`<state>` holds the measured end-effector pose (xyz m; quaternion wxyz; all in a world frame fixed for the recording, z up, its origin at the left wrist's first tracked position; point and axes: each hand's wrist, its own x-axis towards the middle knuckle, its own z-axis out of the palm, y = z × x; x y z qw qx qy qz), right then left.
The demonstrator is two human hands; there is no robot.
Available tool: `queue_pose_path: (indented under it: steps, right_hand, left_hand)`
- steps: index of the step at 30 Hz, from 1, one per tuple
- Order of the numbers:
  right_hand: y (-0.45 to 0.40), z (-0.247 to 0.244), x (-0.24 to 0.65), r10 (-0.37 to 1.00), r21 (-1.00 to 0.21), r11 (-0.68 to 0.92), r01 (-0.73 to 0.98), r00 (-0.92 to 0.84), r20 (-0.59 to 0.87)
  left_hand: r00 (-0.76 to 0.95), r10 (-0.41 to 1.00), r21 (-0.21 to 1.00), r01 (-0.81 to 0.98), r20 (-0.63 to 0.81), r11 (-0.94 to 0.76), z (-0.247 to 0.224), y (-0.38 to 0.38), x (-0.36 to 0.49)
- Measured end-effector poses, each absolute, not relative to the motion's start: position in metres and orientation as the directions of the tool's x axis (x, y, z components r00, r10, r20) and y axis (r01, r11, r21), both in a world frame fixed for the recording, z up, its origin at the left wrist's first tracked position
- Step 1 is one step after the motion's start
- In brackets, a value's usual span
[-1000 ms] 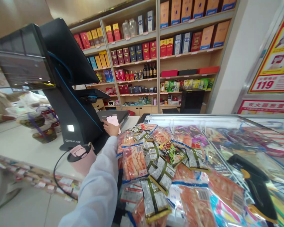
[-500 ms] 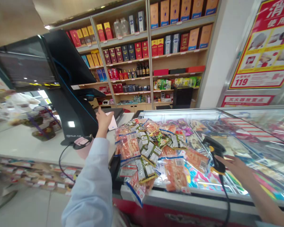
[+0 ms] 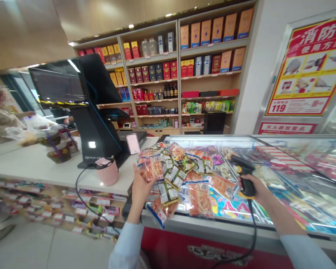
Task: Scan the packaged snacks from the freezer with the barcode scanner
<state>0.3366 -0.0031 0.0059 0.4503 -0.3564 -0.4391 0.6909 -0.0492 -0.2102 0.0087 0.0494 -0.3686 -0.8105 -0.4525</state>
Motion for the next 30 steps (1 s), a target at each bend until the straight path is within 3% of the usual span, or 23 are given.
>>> queue_pose_path:
  steps: [3,5,10,13,15,23,30]
  right_hand:
    - [-0.008,0.032,0.318,0.912,-0.907,-0.173,-0.385,-0.411,0.001]
    - [-0.005,0.051,0.301,0.907,-0.897,-0.128,-0.422,-0.416,0.066]
    - [0.019,0.073,0.258,0.894,-0.921,-0.023,-0.388,-0.42,0.154]
    - [0.028,0.068,0.241,0.871,-0.945,0.041,-0.326,-0.452,0.194]
    - [0.027,0.062,0.234,0.846,-0.956,0.087,-0.281,-0.486,0.22]
    - [0.001,0.048,0.232,0.75,-0.927,0.283,-0.245,-0.545,0.373]
    - [-0.008,0.048,0.234,0.757,-0.914,0.217,-0.343,-0.532,0.379]
  left_hand:
    - [-0.722,0.57,0.619,0.665,0.392,0.417,0.033,-0.198,-0.047]
    - [-0.688,0.566,0.563,0.714,0.454,0.416,0.054,-0.185,-0.045]
    - [-0.554,0.487,0.578,0.808,0.675,0.117,0.086,-0.131,-0.033]
    - [-0.528,0.434,0.618,0.781,0.73,-0.089,0.077,-0.095,-0.027]
    - [-0.511,0.418,0.609,0.782,0.751,-0.137,0.062,-0.079,-0.028]
    - [-0.45,0.366,0.52,0.846,0.815,-0.117,0.024,-0.07,-0.04]
    - [-0.442,0.374,0.52,0.844,0.815,-0.135,0.024,-0.068,-0.036]
